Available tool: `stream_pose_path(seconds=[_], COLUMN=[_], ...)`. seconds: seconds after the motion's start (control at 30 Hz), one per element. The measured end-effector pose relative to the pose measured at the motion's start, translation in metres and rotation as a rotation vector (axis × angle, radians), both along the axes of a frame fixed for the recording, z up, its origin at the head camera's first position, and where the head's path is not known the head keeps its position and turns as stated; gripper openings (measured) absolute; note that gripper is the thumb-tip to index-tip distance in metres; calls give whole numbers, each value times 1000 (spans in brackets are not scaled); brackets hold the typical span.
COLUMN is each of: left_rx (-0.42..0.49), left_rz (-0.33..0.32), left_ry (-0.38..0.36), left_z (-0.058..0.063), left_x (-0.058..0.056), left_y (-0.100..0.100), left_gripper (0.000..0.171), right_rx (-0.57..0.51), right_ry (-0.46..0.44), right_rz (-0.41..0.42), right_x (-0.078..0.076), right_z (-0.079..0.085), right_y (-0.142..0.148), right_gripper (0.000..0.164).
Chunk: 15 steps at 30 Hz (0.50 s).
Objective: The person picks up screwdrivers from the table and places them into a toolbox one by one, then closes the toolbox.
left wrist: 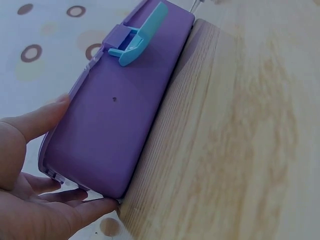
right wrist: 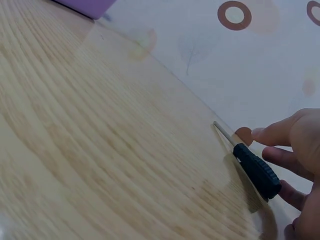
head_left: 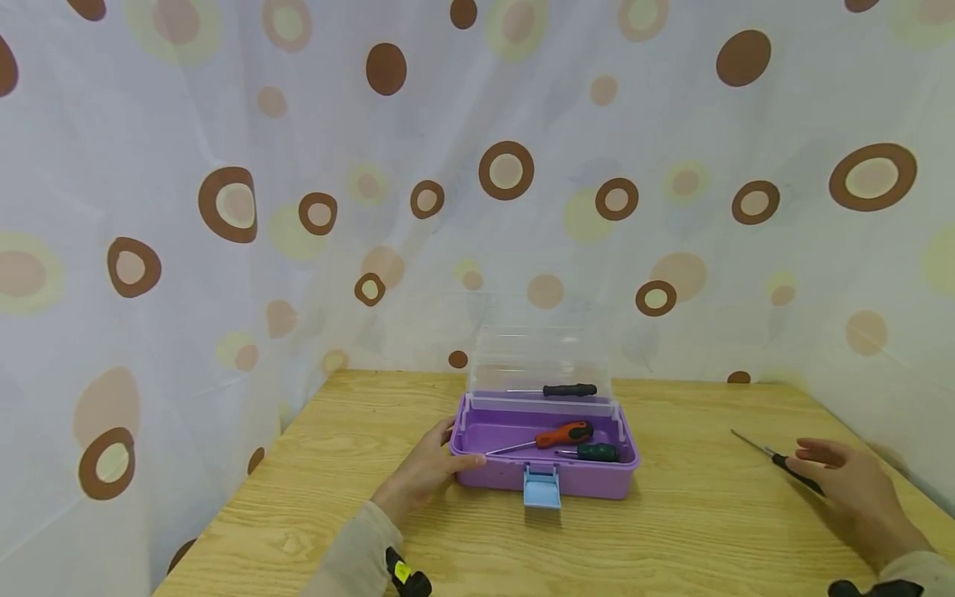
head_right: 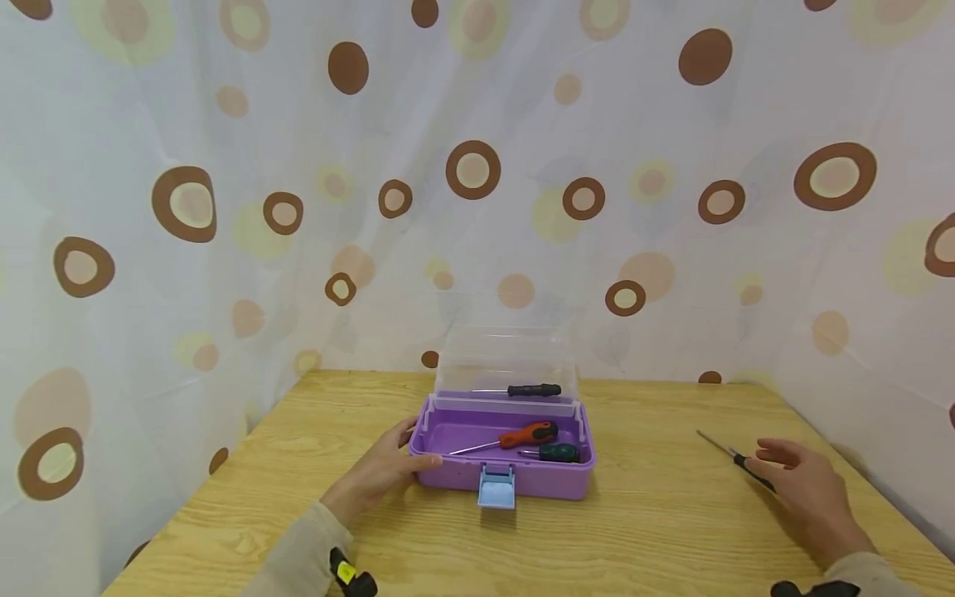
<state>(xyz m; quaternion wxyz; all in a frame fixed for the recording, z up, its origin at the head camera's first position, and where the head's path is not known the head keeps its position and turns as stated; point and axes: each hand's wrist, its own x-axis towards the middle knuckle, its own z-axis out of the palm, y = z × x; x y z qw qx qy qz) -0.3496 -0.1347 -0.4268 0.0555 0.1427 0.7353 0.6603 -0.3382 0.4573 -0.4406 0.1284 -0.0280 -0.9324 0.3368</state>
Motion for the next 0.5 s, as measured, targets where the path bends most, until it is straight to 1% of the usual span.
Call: stream_pose_path(seconds=[0.1, 0.2, 0.37, 0.5], left_rx=[6, 11, 23, 23], left_rz=[-1, -5, -8, 1], left_ry=[-12, -20, -23, -27], left_z=[0, 1, 2, 2], left_x=[0, 1, 2, 2], left_y=[0, 0, 0, 1], left_gripper=[95, 95, 93, 92], right_rx=[4, 33, 45, 73], right_ry=[-62, -94, -119, -106], right_rz=[-1, -1, 8, 24], right_x=[-2, -2, -3, -4], right_z=[-1, -1, -1, -1], right_y=[2, 3, 4, 7], right_gripper=[75, 75, 73, 68])
